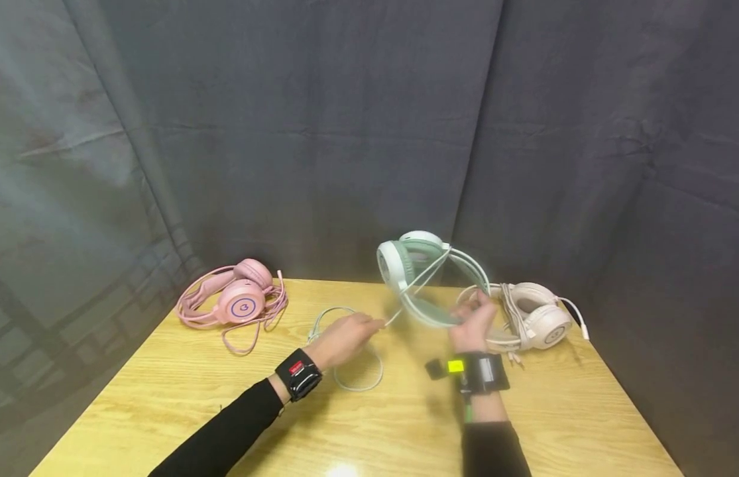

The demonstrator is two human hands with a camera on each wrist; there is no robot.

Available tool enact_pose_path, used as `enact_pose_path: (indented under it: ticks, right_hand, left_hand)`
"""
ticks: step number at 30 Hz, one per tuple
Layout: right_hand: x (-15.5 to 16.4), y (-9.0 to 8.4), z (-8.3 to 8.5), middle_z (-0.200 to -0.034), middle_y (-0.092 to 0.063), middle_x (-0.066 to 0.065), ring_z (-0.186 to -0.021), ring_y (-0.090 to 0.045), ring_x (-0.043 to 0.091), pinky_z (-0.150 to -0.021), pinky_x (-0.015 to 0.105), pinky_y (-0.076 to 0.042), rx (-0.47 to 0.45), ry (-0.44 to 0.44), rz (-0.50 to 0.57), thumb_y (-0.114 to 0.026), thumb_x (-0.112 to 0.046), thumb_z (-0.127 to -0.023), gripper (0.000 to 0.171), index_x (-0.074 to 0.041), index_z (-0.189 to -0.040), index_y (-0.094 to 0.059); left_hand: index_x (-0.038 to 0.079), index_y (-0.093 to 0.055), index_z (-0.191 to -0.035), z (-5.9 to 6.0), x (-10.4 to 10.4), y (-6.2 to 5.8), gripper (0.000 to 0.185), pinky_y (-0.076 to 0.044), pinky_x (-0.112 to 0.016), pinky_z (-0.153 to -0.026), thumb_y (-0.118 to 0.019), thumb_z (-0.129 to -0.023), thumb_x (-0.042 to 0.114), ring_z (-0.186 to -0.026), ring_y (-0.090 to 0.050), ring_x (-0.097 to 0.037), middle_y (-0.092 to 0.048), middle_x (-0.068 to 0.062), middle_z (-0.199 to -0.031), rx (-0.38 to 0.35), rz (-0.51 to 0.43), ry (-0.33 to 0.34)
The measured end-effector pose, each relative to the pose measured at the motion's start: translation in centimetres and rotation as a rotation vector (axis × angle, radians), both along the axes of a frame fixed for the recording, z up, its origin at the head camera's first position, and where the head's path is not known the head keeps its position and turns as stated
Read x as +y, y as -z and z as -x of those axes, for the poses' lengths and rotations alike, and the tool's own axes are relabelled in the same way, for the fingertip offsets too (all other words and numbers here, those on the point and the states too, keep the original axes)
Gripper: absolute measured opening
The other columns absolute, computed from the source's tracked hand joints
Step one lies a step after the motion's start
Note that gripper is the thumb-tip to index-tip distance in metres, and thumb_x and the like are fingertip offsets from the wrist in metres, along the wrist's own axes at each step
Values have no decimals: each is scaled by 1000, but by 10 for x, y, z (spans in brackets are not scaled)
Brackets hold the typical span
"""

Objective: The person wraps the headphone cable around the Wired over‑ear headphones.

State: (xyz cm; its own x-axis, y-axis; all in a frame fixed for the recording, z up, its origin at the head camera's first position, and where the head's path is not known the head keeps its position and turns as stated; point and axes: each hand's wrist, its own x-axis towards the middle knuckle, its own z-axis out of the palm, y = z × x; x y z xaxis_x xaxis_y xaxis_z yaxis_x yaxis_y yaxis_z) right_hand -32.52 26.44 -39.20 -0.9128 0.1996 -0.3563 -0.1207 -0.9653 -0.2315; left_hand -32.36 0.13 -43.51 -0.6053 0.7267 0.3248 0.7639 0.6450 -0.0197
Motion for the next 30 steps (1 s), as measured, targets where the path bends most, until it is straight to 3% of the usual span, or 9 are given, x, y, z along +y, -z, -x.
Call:
enact_pose_path:
  ticks: [3, 6, 9, 11, 14, 19, 24, 26, 30]
  right_hand:
    - [0, 1, 1, -51, -15, -5, -46, -6, 11, -56, 24, 0, -26, 116, -133, -41, -19, -100, 37, -15, -64, -29]
    - [2, 4, 1, -45, -17, -5, -42, -8, 10, -52, 25, -3, -43, 203, -239, -44, -17, -100, 41, -16, -61, -30]
    - [4, 8, 2, -40, -22, -5, -37, -14, 10, -44, 23, -11, -71, 249, -318, -49, -18, -100, 42, -16, -60, -34]
    - [5, 9, 3, -38, -24, -5, -34, -17, 10, -40, 24, -16, -92, 269, -344, -52, -19, -99, 42, -16, -60, -37]
    - [5, 10, 4, -37, -26, -5, -34, -20, 10, -39, 24, -20, -110, 294, -371, -55, -20, -98, 42, -15, -59, -39]
    - [1, 6, 1, -44, -31, -6, -42, -29, 11, -52, 26, -33, -90, 323, -335, -59, -20, -96, 32, -14, -67, -46]
    - [2, 10, 2, -41, -31, -7, -38, -27, 10, -44, 23, -27, -123, 377, -408, -61, -20, -94, 30, -15, -68, -47]
    - [1, 12, 3, -40, -31, -7, -35, -25, 9, -41, 23, -22, -141, 401, -480, -61, -20, -95, 29, -16, -69, -47]
    - [-2, 13, 4, -42, -33, -8, -35, -27, 7, -40, 22, -24, -145, 431, -581, -60, -19, -95, 23, -15, -76, -48]
  left_hand:
    - [15, -59, -129, -2, -3, -5, 39, -49, -17, -66, -61, -91, 5, -78, -59, -9, -64, 0, -94, -15, -10, 2]
    - [12, -62, -125, -3, -6, -11, 35, -51, -17, -71, -63, -91, 7, -81, -59, -9, -63, 1, -95, -53, -64, -7]
    - [10, -66, -116, -1, -8, -15, 21, -53, -20, -77, -59, -96, 14, -86, -60, -10, -64, 0, -96, -159, -175, -33]
    - [9, -68, -111, 1, -10, -18, 19, -53, -22, -79, -56, -99, 18, -88, -60, -11, -66, -1, -97, -231, -265, -65]
    - [7, -70, -109, 10, -12, -21, 23, -51, -22, -75, -53, -101, 20, -85, -58, -11, -66, -3, -95, -284, -380, -93]
    - [6, -71, -106, 19, -19, -22, 21, -49, -23, -74, -56, -99, 18, -85, -55, -13, -62, -2, -93, -339, -449, -63]
    - [2, -67, -111, 13, -28, -23, 22, -59, -31, -71, -51, -101, 15, -90, -66, -27, -56, -11, -113, -554, -593, -52]
    - [3, -66, -112, 12, -31, -21, 22, -59, -32, -71, -50, -102, 15, -87, -67, -29, -56, -14, -113, -566, -622, -79]
    - [6, -68, -108, 10, -36, -14, 21, -54, -30, -78, -51, -101, 17, -88, -63, -19, -64, -9, -107, -420, -574, -113]
